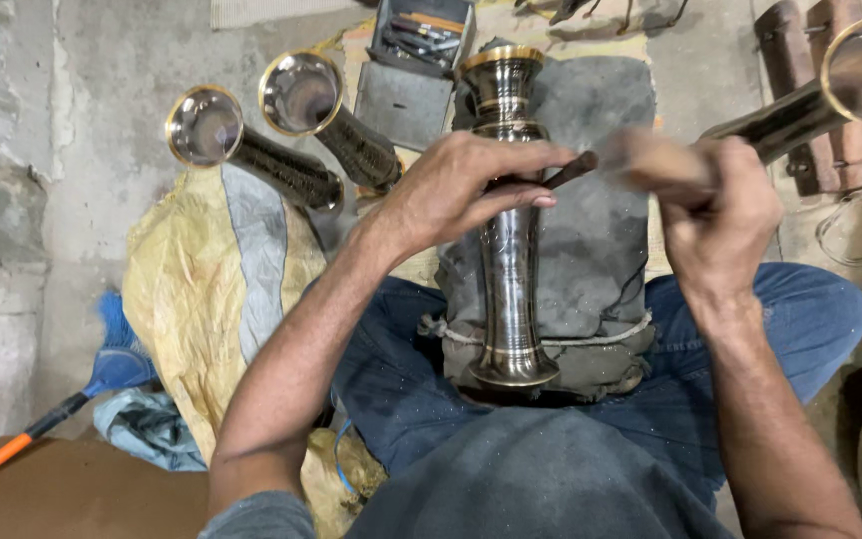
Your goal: The person sits on the floor and uses a hammer and chisel to engrave decorative patterns on a metal vase. They repeatedly tap the chisel against the vase surface to create intricate designs.
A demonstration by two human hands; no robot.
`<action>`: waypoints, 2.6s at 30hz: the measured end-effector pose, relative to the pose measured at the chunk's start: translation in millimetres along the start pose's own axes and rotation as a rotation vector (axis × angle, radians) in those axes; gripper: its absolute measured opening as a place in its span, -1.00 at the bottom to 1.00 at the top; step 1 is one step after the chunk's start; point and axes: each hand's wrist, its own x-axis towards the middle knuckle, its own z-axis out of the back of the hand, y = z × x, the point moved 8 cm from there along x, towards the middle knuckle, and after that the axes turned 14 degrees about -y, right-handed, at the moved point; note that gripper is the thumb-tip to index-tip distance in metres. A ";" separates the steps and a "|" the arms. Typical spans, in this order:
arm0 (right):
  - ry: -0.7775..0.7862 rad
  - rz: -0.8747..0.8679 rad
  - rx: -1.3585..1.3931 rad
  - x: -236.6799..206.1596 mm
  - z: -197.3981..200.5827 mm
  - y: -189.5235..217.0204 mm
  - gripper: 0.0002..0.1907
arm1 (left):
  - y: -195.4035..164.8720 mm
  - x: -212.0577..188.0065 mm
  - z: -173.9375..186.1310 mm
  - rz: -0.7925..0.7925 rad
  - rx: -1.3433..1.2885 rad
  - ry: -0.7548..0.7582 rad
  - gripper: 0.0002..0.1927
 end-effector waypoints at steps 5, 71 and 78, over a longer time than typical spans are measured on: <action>-0.140 0.322 -0.175 -21.3 -0.7 5.1 -0.68 | -8.4 4.9 -3.6 -0.073 0.060 0.078 -0.60; 0.364 1.134 -0.455 87.1 -36.7 195.8 -0.80 | -3.4 -91.7 -15.7 0.450 -0.211 -1.154 -0.78; 0.384 1.061 -0.448 93.3 -34.7 183.1 -0.90 | -6.5 -90.1 -13.6 0.445 -0.098 -1.119 -0.76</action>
